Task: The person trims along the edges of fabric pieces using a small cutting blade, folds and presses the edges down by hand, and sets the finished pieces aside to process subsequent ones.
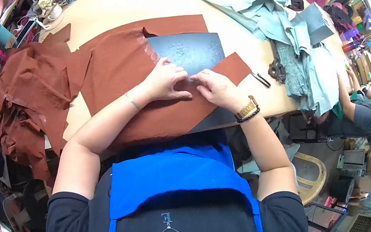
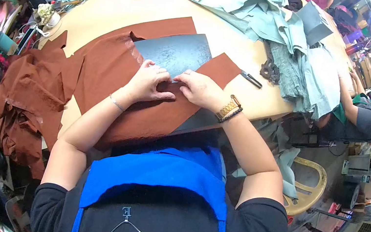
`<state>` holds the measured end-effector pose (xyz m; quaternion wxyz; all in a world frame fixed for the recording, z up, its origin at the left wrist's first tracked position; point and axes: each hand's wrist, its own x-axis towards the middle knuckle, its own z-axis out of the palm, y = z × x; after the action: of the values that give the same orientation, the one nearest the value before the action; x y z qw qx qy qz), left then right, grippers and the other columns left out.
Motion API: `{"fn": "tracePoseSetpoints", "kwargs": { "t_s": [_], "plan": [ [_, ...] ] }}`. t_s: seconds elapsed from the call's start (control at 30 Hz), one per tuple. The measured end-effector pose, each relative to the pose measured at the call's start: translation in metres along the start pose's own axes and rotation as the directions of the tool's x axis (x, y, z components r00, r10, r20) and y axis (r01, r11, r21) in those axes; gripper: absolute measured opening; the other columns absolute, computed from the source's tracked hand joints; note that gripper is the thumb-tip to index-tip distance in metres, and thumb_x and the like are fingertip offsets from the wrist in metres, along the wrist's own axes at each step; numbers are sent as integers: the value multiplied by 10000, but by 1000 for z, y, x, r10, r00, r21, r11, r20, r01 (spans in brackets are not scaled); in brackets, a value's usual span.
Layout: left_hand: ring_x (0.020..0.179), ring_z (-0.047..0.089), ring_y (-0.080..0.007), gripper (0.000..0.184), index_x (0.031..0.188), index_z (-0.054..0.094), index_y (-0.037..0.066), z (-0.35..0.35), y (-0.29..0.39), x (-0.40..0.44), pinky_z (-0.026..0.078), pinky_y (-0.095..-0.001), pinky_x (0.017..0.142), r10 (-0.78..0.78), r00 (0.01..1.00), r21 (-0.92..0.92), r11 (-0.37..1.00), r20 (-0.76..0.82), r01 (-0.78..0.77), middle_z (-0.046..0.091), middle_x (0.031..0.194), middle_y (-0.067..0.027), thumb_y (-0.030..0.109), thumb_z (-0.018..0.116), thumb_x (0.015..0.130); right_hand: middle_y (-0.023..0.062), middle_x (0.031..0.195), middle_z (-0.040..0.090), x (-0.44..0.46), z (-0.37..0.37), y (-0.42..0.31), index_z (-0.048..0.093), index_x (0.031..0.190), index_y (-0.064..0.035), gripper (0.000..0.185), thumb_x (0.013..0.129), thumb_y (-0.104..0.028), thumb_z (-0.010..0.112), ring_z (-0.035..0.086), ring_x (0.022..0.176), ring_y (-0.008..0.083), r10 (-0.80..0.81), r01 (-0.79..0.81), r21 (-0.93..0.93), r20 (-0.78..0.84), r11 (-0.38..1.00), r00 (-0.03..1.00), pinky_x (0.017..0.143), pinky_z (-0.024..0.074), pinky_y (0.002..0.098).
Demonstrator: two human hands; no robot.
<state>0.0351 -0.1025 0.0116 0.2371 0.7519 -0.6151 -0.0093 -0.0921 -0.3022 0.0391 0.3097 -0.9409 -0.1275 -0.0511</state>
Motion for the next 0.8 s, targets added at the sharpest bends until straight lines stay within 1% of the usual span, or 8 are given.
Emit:
{"fn": "tracePoseSetpoints", "kwargs": {
  "t_s": [0.03,0.13,0.23,0.33,0.43,0.6,0.7,0.8],
  "plan": [
    [893,634,-225,417,868,650,149,0,0,0,366,-521,988,0,1000,-9,1000,-6,0,650,845,-36,549,743,793,130,993,647,1,5,7,667,1069,-51,203,870,-86,650,649,954,322,-5,5,-2,-4,1000,1000,858,534,397],
    [961,633,-218,334,920,678,143,2,-6,-1,354,-573,1041,19,999,50,999,26,-20,651,899,-30,467,713,851,120,959,642,2,7,13,676,1003,-56,139,869,-80,651,648,917,327,-8,8,12,-54,1000,999,828,532,409],
    [1029,627,-210,215,991,707,162,4,-18,-4,312,-626,1106,39,999,35,999,6,-39,655,946,-10,356,669,907,114,937,640,-2,7,17,673,958,-57,95,866,-69,654,646,873,325,-39,37,-14,-121,999,992,798,529,413],
    [1058,624,-200,154,1034,723,200,-8,-20,-5,274,-647,1139,31,996,37,999,89,-34,664,963,5,276,633,934,106,930,634,-7,12,20,675,953,-66,87,876,-75,635,641,874,313,-85,72,-90,-149,993,985,798,532,404],
    [1062,624,-192,144,1032,729,224,-22,-22,-4,264,-651,1147,38,984,100,993,175,-56,671,987,21,254,621,942,91,938,627,-12,17,18,676,950,-68,113,864,-66,602,636,893,289,-124,96,-178,-156,979,980,798,538,391],
    [1055,627,-162,170,1028,729,254,-22,-32,-10,257,-626,1165,151,977,204,962,150,-180,680,1014,52,203,644,890,83,980,619,-19,25,17,667,975,-55,188,819,-47,562,624,931,257,-210,154,-365,-119,918,970,795,541,367],
    [1041,634,-145,225,1038,720,266,-20,-35,-14,261,-603,1171,182,975,249,945,131,-210,683,1028,66,153,665,851,86,984,615,-21,29,12,657,998,-58,196,836,-69,547,618,913,255,-214,143,-444,-115,885,970,809,537,350],
    [1036,637,-142,242,1049,719,265,-20,-35,-16,264,-593,1172,199,974,267,938,111,-222,685,1029,69,144,661,847,79,995,613,-23,30,-4,655,1105,-83,276,850,-70,549,604,927,244,-129,68,-487,-93,871,987,815,518,355]
  ]
}}
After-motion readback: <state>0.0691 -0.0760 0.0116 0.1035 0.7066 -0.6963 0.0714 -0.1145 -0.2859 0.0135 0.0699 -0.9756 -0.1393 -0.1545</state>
